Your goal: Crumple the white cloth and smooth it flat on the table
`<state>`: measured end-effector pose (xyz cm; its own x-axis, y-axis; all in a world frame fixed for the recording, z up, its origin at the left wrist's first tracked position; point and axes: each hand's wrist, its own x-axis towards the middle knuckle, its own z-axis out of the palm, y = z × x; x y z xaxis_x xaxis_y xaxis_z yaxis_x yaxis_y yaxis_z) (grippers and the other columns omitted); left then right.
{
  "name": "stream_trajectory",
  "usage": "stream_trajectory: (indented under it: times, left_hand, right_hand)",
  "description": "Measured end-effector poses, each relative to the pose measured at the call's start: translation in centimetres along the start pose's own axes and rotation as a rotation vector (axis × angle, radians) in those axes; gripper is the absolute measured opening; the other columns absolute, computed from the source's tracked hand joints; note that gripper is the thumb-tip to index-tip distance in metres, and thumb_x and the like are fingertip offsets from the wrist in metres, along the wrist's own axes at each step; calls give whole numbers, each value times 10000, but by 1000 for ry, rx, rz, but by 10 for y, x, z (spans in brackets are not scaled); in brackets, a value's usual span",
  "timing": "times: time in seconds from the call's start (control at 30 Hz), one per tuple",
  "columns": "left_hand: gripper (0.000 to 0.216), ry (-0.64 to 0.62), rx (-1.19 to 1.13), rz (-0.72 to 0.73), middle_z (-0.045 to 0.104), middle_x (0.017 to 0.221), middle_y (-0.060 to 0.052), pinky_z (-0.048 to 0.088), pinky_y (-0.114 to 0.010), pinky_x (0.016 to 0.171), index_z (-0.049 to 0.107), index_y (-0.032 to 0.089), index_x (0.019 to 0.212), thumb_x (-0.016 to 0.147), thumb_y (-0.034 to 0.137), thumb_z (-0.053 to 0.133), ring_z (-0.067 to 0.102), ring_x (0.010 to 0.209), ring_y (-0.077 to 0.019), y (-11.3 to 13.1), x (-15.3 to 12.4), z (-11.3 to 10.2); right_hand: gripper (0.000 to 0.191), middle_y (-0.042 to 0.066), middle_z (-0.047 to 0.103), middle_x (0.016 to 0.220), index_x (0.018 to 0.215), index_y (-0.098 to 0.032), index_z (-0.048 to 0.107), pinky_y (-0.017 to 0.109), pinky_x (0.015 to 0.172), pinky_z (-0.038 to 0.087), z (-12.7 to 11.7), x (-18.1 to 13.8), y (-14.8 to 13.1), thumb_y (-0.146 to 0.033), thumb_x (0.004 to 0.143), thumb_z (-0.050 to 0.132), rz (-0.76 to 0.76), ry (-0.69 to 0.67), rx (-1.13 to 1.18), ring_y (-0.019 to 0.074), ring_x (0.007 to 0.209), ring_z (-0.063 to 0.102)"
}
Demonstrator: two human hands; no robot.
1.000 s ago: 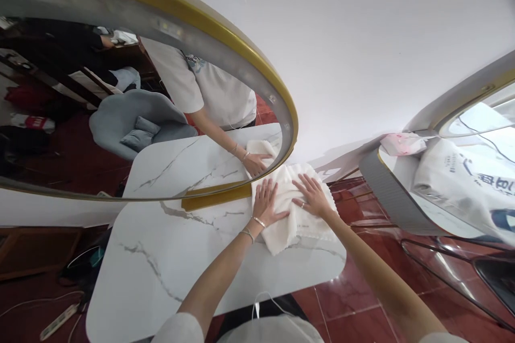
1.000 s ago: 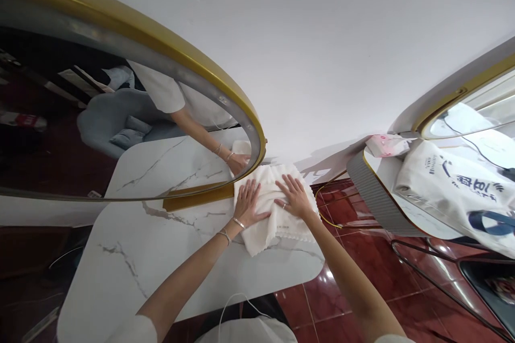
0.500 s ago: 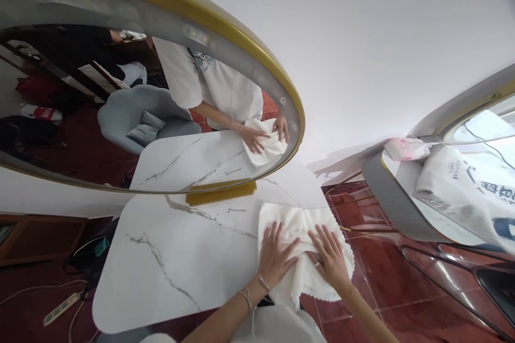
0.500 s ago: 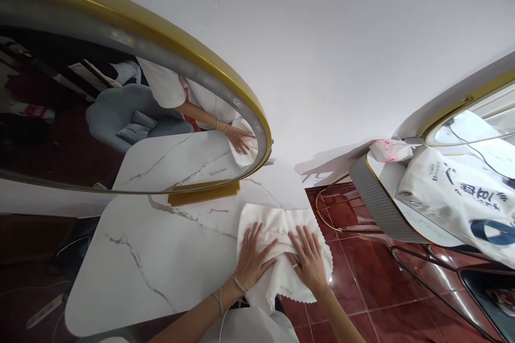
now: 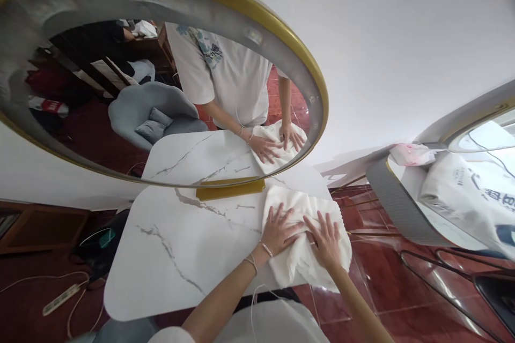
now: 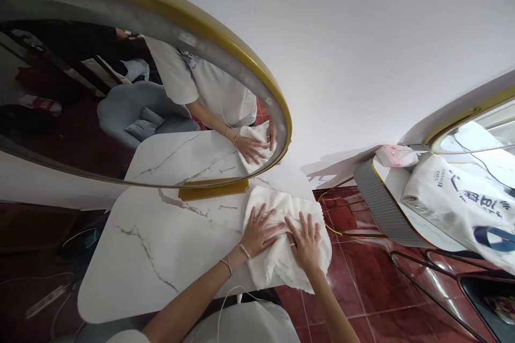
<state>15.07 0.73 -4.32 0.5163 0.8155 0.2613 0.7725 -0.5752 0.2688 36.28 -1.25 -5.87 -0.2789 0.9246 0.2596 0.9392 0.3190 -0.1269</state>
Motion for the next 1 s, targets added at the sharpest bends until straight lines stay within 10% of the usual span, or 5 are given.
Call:
stream_trajectory:
  times: [0.17,0.63,0.8,1.0]
  left_hand:
    - [762,-100,-67,9,204,1558,-17,20,-661,1091,355,409,1401,738,768,464,90,1423,-385,-30,-36,-26]
    - [562,-172,154,-272,272,1536,-35,75,-634,1098,413,424,1364,837,598,497,141,1423,-350,-114,-198,-104]
    - [558,-63,162,-350,205,1554,-89,115,-670,1067,314,399,1421,891,496,460,117,1423,-378,-71,-198,-78]
    - [634,-8,30,-265,133,1568,-115,134,-695,1057,244,357,1458,884,477,484,118,1422,-385,-9,-133,-35]
  right_hand:
    - [614,39,63,1582,1445,-420,262,635,1057,243,3,7,-35,-489,883,499,-102,-23,22,401,1413,132]
    - [624,32,197,1558,1451,-421,240,634,1072,222,27,16,-231,-421,890,513,-235,-42,165,369,1418,152]
    - [594,36,236,1545,1453,-412,240,611,1094,197,22,-3,-202,-425,909,476,-189,-50,101,328,1409,217]
    - [640,72,280,1528,1501,-309,97,570,1109,206,9,-26,-110,-440,941,376,-48,-33,27,282,1412,230]
